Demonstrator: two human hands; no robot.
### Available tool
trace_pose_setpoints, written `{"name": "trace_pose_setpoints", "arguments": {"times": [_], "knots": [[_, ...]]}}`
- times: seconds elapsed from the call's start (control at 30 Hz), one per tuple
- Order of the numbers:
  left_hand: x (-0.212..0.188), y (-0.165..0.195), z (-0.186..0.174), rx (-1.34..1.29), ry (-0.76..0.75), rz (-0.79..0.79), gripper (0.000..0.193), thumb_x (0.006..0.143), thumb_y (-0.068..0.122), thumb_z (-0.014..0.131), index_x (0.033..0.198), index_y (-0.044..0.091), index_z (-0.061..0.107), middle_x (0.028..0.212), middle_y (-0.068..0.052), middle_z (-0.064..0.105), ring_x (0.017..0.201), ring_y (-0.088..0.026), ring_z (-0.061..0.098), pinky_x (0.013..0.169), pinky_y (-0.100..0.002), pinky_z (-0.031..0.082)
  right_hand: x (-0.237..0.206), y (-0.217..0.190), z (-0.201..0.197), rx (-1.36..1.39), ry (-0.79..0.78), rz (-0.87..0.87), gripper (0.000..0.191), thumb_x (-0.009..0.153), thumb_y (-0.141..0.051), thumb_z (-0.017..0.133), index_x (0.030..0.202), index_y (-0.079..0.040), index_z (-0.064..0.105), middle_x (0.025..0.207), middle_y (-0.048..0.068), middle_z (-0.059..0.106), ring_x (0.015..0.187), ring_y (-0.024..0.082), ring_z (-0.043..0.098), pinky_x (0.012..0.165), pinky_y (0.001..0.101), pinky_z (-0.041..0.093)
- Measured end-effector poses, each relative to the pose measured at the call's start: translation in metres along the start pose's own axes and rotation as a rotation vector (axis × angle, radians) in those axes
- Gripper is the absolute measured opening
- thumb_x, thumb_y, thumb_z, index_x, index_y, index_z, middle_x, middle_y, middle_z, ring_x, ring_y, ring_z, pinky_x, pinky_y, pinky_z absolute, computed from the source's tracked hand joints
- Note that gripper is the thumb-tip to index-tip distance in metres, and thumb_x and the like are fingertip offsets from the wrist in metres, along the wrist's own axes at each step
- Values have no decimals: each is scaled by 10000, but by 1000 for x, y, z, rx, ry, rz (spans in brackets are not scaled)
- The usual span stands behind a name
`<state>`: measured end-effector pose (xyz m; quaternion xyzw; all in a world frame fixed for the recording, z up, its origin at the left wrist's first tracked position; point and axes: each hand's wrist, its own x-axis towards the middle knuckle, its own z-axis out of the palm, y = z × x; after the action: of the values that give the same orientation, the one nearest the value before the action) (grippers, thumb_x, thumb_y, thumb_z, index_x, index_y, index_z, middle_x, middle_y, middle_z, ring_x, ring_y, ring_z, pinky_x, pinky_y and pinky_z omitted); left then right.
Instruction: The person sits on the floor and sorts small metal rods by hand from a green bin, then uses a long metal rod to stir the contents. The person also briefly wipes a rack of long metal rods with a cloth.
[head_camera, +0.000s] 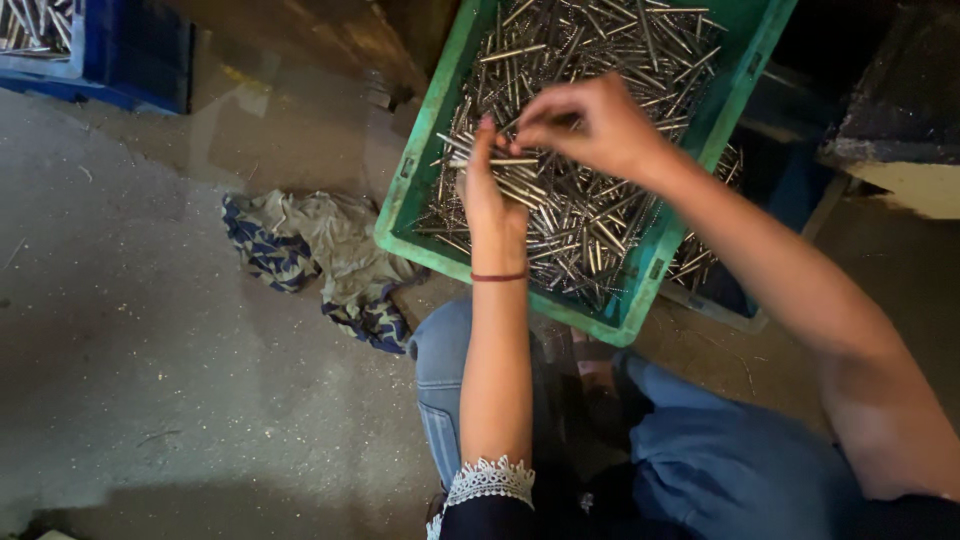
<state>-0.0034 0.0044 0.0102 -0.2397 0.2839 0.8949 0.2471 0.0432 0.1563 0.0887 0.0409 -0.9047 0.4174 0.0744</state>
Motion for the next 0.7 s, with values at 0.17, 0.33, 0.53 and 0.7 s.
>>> {"name": "trace_pose_setpoints", "arguments": {"times": [0.17, 0.33, 0.53, 0.7], "knots": [[5, 0, -9, -18, 94, 108, 115, 919, 93, 734, 951, 36, 639, 767, -40, 633, 640, -157, 612, 568, -307, 555, -5, 27, 2, -374, -154, 125, 199, 1054, -311, 638, 1108, -153, 745, 898, 57, 756, 660, 260, 693, 785, 455, 565], [-2, 4, -7, 7, 144, 91, 118, 931, 102, 727, 926, 45, 624, 772, -39, 631, 653, -151, 633, 577, -331, 580, -29, 47, 2, -765, -54, -141, 295, 1124, -396, 622, 1002, -148, 725, 845, 51, 738, 838, 248, 738, 1059, 473, 503], [-10, 6, 2, -13, 192, 50, 92, 892, 81, 730, 942, 49, 661, 773, -29, 632, 666, -148, 641, 582, -346, 596, -43, 52, -14, -680, -360, 387, 331, 1061, -421, 605, 1313, -216, 668, 852, 105, 726, 778, 287, 723, 989, 518, 501], [-7, 2, -2, -15, 138, 63, 125, 906, 97, 743, 905, 52, 627, 794, -34, 632, 701, -168, 655, 595, -360, 595, -51, 56, -19, -820, -358, 36, 336, 865, -361, 690, 1193, -313, 744, 1154, 45, 669, 1109, 265, 633, 1035, 544, 447]]}}
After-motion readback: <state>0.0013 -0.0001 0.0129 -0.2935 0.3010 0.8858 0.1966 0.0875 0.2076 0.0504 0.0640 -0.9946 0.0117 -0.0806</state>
